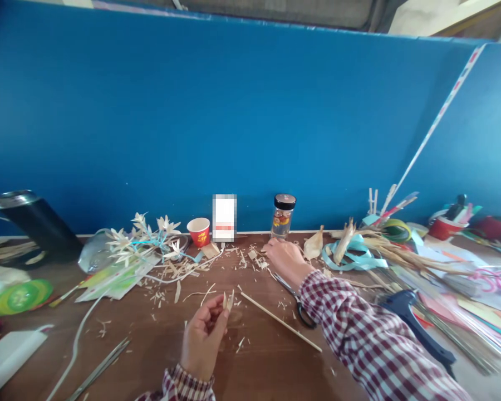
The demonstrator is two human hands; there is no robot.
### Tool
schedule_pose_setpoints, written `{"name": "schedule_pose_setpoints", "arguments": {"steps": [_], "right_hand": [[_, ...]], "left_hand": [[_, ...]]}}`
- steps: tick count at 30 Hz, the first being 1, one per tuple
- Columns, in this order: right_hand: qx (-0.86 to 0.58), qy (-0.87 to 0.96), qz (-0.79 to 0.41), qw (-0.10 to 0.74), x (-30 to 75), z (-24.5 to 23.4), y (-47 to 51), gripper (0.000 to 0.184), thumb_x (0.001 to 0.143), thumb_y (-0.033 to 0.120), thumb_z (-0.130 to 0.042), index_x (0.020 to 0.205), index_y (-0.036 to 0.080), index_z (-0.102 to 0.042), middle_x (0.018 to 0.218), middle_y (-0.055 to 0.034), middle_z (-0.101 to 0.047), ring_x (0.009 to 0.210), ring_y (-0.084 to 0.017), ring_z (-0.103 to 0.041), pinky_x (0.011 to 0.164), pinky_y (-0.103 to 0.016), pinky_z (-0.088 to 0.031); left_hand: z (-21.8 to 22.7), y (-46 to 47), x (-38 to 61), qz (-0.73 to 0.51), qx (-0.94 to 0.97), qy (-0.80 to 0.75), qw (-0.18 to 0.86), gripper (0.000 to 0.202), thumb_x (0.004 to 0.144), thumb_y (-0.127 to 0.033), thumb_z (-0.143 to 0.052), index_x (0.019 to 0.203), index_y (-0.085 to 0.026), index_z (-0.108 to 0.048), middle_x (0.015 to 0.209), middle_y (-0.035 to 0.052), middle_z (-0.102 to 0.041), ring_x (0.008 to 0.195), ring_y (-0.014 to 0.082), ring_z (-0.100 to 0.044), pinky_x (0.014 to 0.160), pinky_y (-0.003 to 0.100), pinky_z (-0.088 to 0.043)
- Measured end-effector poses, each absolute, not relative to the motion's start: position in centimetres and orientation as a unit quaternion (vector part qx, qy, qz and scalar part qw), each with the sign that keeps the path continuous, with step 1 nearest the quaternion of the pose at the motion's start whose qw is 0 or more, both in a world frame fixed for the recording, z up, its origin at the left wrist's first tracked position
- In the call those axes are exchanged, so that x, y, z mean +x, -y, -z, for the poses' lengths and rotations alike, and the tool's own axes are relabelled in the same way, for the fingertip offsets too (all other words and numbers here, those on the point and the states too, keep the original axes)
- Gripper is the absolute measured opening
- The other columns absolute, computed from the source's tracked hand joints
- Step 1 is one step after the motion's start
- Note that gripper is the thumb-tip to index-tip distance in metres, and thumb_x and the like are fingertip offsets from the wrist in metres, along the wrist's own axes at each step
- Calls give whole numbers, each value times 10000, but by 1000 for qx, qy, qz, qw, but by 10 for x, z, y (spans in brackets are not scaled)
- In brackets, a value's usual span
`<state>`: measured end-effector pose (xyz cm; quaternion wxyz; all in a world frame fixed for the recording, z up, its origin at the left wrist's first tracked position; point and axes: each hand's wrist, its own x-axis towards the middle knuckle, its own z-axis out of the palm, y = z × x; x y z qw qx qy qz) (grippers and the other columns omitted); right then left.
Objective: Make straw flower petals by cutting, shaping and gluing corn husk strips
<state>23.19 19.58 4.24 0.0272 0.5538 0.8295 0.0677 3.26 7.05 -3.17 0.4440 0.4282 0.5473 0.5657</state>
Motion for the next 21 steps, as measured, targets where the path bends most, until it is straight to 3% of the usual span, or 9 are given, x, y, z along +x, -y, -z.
{"name": "schedule_pose_setpoints", "arguments": {"steps": [4, 10, 17, 21], "right_hand": [[509, -859, -55, 15, 202, -31, -190, 196, 851, 153, -444, 951, 162, -613, 963, -99, -616, 864, -203, -585, 702, -279, -438], [492, -869, -37, 28, 185, -17, -189, 219, 808, 69, -458, 965, 111, -604, 1009, -129, -610, 887, -203, -584, 745, -286, -446], [479, -878, -9, -6, 203, -33, -145, 210, 883, 169, -394, 930, 197, -596, 952, -43, -620, 826, -142, -571, 689, -222, -439], [528, -847, -15, -55, 255, -46, -107, 248, 908, 218, -328, 913, 191, -575, 909, -54, -614, 838, -155, -563, 741, -258, -428]], "left_hand": [[28, -71, 32, -568, 438, -543, 437, 438, 671, -408, -652, 1015, -139, -622, 703, 40, -639, 606, 140, -585, 537, 223, -484], [25, -71, 29, -559, 448, -550, 430, 489, 654, -438, -651, 1035, -134, -610, 688, 40, -636, 591, 146, -581, 541, 238, -490], [26, -71, 35, -587, 429, -562, 395, 548, 612, -517, -649, 1010, -142, -618, 667, 36, -636, 548, 140, -563, 491, 228, -467], [24, -70, 36, -588, 413, -553, 421, 573, 605, -535, -643, 1021, -143, -598, 685, 39, -638, 577, 148, -574, 486, 226, -471]]}}
